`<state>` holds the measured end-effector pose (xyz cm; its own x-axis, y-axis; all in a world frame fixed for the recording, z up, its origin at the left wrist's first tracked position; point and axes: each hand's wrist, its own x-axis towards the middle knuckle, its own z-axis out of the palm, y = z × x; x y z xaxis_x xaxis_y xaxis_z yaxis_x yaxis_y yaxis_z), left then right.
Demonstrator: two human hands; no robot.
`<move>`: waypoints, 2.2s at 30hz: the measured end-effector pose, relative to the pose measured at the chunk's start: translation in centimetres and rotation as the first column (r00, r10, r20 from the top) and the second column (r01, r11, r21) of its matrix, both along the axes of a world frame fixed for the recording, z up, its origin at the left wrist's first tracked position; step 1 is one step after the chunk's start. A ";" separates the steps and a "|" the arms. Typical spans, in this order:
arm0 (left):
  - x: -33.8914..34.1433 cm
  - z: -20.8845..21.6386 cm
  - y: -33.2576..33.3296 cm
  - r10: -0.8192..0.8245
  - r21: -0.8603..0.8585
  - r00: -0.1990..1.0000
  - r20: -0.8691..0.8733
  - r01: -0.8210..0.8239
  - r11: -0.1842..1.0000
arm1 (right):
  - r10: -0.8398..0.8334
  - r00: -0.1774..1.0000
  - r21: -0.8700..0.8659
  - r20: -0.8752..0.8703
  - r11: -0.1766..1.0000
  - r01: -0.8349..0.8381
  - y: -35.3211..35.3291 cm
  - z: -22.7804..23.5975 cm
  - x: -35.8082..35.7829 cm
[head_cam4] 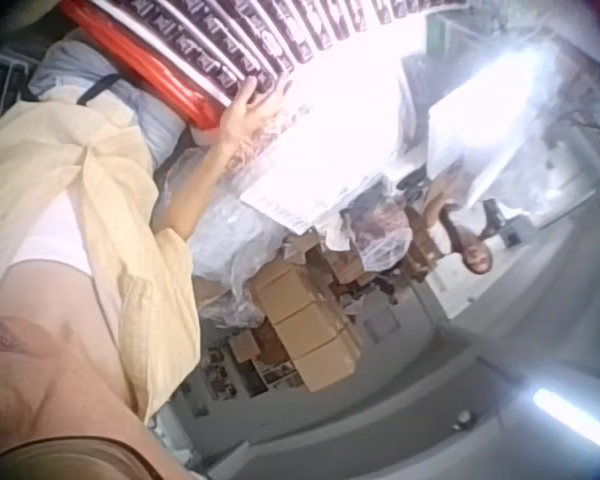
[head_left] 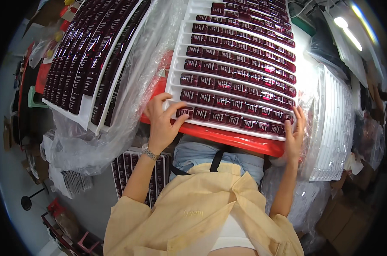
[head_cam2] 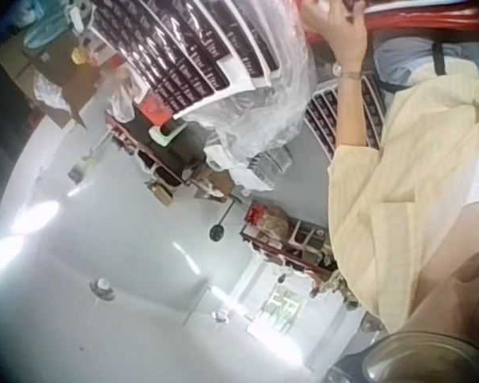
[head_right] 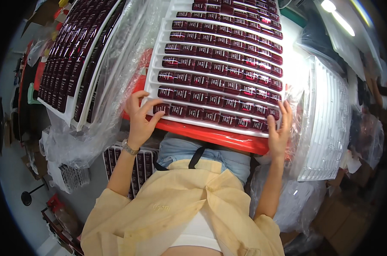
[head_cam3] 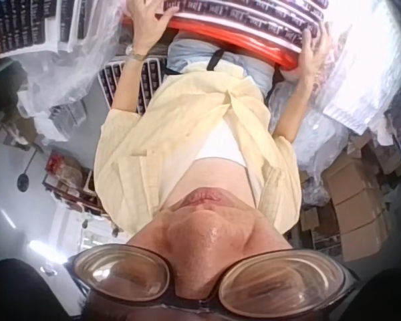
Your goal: The person places small dark bottles into white foam trays and then covers them with clear plastic bubble wrap. The person works at a table in a cluttered room, handling the bottles and trays by hand.
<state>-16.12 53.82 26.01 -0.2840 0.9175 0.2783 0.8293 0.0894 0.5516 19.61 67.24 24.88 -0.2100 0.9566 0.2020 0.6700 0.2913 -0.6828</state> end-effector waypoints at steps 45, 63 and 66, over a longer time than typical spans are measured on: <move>-29.9 10.5 -5.3 0.433 0.502 0.676 0.596 -0.734 0.456 | 0.582 0.769 0.270 0.266 0.721 -0.639 24.6 13.3 -45.3; -30.0 10.3 -3.9 0.351 0.554 0.651 0.673 -0.759 0.343 | 0.327 0.819 -0.614 -0.470 0.546 -0.570 22.2 15.9 -43.5; -29.8 10.4 -3.7 0.393 0.540 0.638 0.662 -0.770 0.341 | 0.265 0.709 -0.402 -0.654 0.673 -0.621 22.3 14.4 -43.8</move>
